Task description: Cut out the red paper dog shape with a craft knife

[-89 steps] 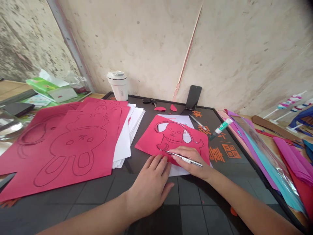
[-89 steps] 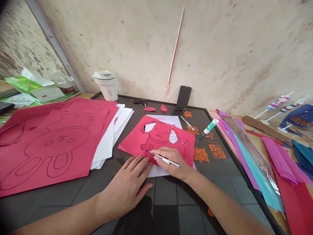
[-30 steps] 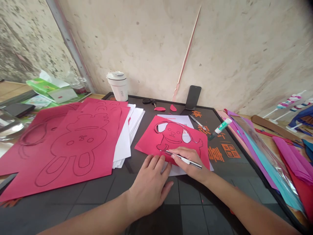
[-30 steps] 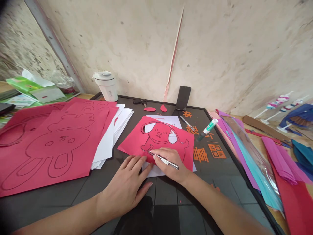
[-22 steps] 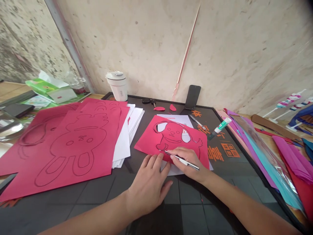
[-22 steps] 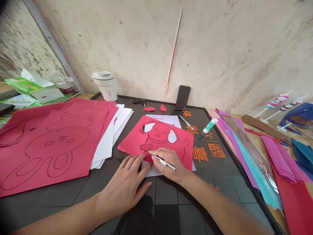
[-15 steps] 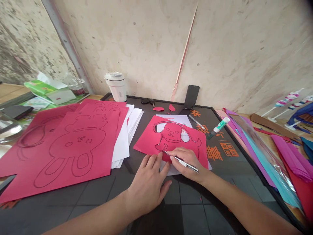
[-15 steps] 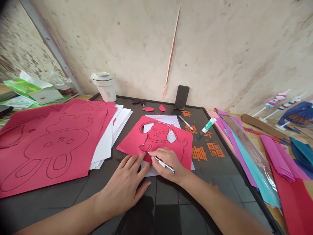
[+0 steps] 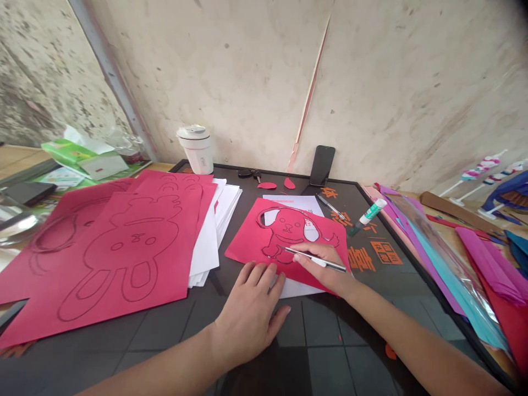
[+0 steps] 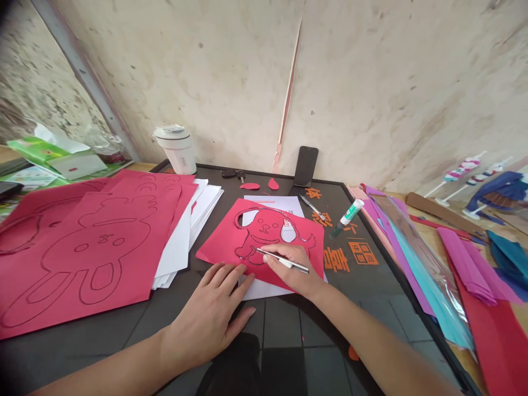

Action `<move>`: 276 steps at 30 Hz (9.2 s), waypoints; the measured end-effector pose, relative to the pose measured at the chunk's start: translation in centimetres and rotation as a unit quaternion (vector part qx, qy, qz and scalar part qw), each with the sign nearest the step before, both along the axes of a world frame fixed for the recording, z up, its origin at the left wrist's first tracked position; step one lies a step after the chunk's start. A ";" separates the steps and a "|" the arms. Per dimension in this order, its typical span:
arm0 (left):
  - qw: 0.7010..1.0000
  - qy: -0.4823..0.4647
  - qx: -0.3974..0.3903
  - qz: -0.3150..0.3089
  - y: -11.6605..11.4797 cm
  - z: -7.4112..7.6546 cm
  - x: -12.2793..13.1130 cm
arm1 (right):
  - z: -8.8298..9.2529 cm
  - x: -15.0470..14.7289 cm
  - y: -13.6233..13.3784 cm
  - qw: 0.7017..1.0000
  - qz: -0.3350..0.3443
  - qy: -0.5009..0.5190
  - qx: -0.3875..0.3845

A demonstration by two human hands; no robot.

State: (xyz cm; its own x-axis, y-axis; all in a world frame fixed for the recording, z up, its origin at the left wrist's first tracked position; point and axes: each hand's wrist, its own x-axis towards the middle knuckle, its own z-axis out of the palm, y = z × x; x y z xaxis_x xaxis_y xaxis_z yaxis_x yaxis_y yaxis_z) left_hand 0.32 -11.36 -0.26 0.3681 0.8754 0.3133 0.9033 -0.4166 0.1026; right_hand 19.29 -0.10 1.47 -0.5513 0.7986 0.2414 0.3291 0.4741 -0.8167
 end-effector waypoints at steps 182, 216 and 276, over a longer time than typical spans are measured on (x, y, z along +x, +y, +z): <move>0.992 -0.001 -0.044 -0.120 1.9 -0.7 -1.7 | -1.0 2.3 -4.0 0.936 0.005 -0.066 0.346; 0.994 -0.039 0.001 -0.107 1.2 0.2 -1.3 | -0.7 3.9 -0.9 0.956 -0.039 -0.148 0.249; 0.978 -0.191 0.077 -0.018 7.1 -2.0 -0.5 | 1.2 8.6 0.1 0.817 0.009 -0.119 0.564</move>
